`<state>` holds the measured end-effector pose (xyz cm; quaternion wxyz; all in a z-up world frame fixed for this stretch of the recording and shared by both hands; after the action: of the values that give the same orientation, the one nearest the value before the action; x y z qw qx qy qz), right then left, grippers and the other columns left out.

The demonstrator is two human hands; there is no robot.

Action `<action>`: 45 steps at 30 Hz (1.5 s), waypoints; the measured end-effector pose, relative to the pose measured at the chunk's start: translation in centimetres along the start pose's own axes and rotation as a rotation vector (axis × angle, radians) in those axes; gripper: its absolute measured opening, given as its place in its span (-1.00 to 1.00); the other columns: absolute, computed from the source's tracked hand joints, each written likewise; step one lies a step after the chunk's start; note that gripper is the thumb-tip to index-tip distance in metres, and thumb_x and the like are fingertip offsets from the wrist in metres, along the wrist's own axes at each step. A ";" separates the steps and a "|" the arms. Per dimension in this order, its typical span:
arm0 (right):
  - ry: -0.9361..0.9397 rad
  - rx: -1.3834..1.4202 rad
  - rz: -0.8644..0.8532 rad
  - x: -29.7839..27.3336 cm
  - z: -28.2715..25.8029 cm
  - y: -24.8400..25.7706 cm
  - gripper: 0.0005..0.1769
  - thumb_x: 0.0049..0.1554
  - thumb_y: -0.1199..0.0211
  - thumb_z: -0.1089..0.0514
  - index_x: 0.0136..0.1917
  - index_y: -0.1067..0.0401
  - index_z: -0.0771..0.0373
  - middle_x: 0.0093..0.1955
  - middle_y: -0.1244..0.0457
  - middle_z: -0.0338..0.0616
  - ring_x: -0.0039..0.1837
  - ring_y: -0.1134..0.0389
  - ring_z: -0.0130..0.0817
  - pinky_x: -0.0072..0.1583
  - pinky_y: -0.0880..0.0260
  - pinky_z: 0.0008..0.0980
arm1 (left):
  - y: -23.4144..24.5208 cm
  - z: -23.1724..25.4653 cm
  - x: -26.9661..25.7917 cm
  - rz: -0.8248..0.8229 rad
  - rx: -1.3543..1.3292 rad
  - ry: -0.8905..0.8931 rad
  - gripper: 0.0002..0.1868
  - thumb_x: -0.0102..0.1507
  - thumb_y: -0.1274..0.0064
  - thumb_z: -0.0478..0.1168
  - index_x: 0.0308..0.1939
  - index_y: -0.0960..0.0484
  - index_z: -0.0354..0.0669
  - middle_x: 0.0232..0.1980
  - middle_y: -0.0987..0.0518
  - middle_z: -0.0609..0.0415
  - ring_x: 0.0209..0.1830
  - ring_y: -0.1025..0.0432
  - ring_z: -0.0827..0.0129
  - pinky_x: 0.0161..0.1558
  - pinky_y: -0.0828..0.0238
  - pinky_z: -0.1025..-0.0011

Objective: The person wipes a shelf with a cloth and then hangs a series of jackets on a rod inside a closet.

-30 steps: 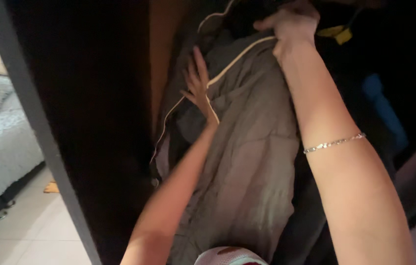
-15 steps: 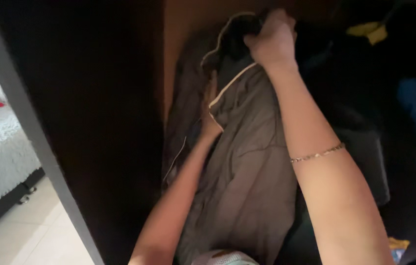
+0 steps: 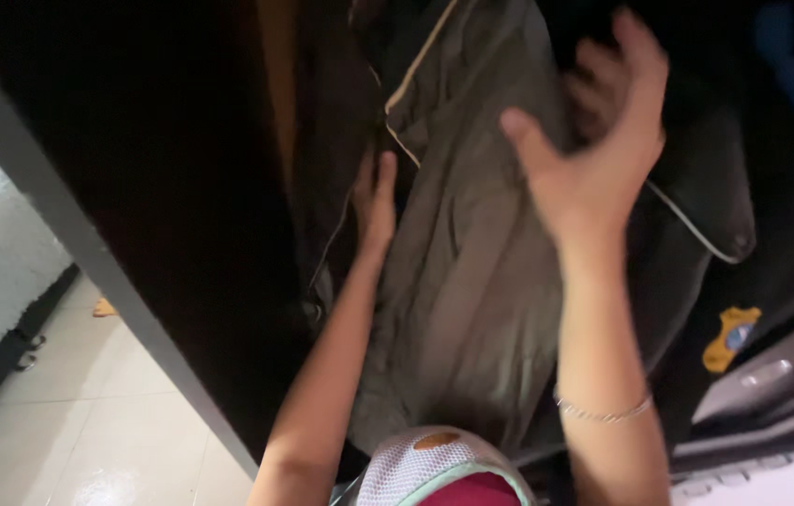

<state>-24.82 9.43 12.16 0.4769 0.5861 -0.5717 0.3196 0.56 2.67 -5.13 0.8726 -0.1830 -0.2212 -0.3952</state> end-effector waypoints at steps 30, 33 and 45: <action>-0.331 0.274 -0.894 -29.4 13.5 10.8 -0.27 0.14 -0.42 0.13 0.43 -0.15 0.45 0.38 -0.19 0.23 0.37 -0.24 -0.08 0.33 -0.31 -0.14 | -18.8 17.4 -29.7 -0.110 0.555 -0.673 0.10 0.07 -0.08 0.59 0.55 -0.31 0.17 0.68 0.08 -0.23 0.71 0.39 -0.21 0.45 0.96 -0.46; -0.245 0.090 -0.846 -27.4 17.9 18.9 -0.38 0.20 -0.38 0.18 0.39 -0.21 0.48 0.37 -0.18 0.25 0.35 -0.23 -0.06 0.30 -0.31 -0.12 | -20.3 17.3 -30.4 -0.168 0.545 -0.709 -0.13 0.22 -0.13 0.42 0.52 -0.37 0.24 0.68 -0.02 -0.14 0.71 0.26 -0.14 0.46 0.79 -0.49; -0.688 -0.109 0.231 -25.7 22.6 20.7 -0.20 -0.11 -0.61 0.18 0.31 -0.28 0.30 0.08 -0.24 -0.15 0.05 -0.29 -0.41 0.01 -0.40 -0.43 | -21.6 7.8 -27.6 -0.739 0.797 -1.005 -0.54 0.20 -0.22 -0.06 0.12 -0.60 -0.17 0.46 -0.41 0.06 0.61 -0.09 0.23 0.50 -0.04 -0.01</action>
<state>-52.50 0.12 -15.16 0.2480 0.5645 -0.7774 0.1244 -34.24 9.90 -10.14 0.4765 0.0754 -0.7680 -0.4212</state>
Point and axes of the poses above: each hand's wrist, its own x-axis towards the middle knuckle, its own y-axis out of the back of the hand, z = x × y, the point moved 4 cm from there along x, towards the middle knuckle
